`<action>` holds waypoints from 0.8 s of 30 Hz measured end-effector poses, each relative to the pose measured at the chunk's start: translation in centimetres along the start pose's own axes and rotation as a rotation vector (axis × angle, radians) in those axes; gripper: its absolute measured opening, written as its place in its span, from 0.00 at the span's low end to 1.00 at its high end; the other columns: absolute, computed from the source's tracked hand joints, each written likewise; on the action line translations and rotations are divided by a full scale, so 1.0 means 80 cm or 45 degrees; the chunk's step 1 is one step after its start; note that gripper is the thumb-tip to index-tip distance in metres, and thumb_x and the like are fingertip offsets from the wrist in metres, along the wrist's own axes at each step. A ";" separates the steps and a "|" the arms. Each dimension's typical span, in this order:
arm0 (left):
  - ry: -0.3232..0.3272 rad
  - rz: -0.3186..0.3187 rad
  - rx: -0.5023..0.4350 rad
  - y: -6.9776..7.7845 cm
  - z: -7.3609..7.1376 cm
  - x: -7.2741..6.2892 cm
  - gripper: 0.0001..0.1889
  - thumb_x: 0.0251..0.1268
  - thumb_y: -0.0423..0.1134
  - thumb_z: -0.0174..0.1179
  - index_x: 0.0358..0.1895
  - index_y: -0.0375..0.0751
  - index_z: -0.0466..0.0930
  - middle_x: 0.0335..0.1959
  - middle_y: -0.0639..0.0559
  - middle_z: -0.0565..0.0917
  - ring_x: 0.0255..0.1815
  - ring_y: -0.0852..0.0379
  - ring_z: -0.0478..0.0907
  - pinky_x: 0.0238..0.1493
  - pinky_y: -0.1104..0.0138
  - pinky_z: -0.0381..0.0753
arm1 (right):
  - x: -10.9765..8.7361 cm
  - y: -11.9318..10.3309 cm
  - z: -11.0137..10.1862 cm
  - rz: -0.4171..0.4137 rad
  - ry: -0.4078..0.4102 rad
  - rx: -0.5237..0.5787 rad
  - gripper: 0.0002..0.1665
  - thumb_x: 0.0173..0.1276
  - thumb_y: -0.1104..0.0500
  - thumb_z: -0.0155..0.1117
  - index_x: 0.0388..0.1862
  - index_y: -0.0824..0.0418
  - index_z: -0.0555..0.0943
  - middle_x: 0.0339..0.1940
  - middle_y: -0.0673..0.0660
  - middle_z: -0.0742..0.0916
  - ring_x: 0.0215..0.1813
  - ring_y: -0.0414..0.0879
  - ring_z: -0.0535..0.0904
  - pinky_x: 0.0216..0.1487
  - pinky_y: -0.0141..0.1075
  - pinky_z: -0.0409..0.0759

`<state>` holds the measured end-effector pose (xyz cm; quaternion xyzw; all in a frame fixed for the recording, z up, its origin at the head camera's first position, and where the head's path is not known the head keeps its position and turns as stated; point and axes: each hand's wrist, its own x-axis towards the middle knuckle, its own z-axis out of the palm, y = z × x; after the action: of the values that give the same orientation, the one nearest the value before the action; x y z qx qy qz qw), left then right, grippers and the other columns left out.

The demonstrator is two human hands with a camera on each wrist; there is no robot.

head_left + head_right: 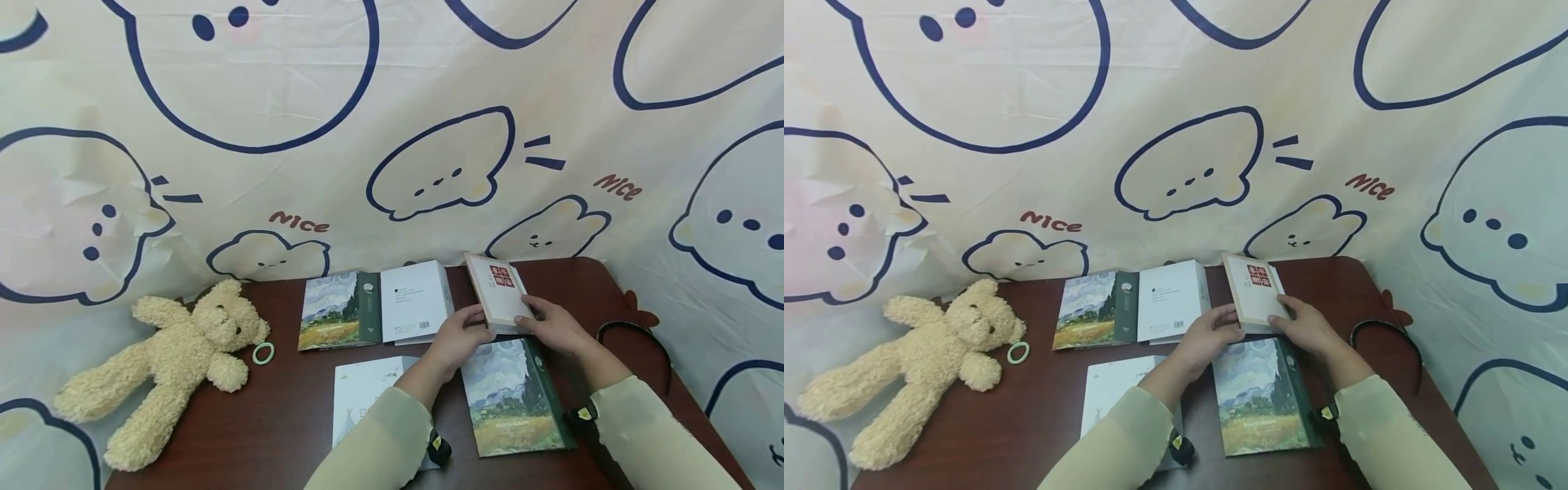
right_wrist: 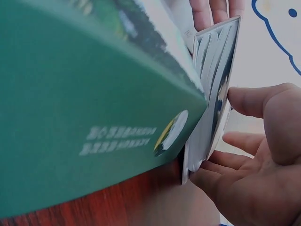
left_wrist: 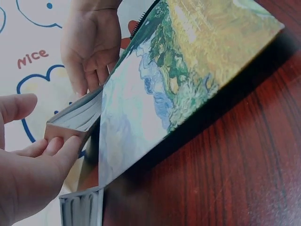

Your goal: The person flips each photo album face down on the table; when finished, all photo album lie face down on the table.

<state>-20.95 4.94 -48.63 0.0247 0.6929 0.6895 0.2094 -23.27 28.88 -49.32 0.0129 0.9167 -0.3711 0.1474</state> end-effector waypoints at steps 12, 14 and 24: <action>-0.052 0.079 0.019 0.016 -0.005 -0.015 0.33 0.70 0.40 0.68 0.76 0.52 0.69 0.67 0.55 0.76 0.72 0.53 0.73 0.66 0.56 0.78 | -0.005 -0.011 -0.001 -0.054 -0.159 0.207 0.42 0.80 0.42 0.58 0.86 0.52 0.56 0.82 0.73 0.60 0.69 0.68 0.69 0.63 0.65 0.74; -0.053 0.101 0.049 0.018 -0.006 -0.017 0.33 0.70 0.41 0.68 0.77 0.53 0.68 0.69 0.55 0.74 0.73 0.52 0.71 0.67 0.55 0.77 | -0.005 -0.014 0.000 -0.076 -0.171 0.216 0.42 0.81 0.43 0.57 0.86 0.52 0.56 0.82 0.73 0.59 0.69 0.68 0.69 0.63 0.64 0.75; -0.029 0.206 0.118 0.025 -0.016 -0.021 0.32 0.72 0.40 0.65 0.77 0.51 0.68 0.70 0.55 0.71 0.70 0.52 0.73 0.69 0.57 0.74 | -0.005 -0.028 0.006 -0.127 -0.245 0.389 0.40 0.82 0.48 0.56 0.86 0.51 0.55 0.82 0.71 0.59 0.75 0.68 0.64 0.69 0.65 0.69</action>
<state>-20.33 3.29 -46.31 0.0980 0.7174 0.6710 0.1596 -23.10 26.98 -48.00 -0.0459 0.8309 -0.5122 0.2123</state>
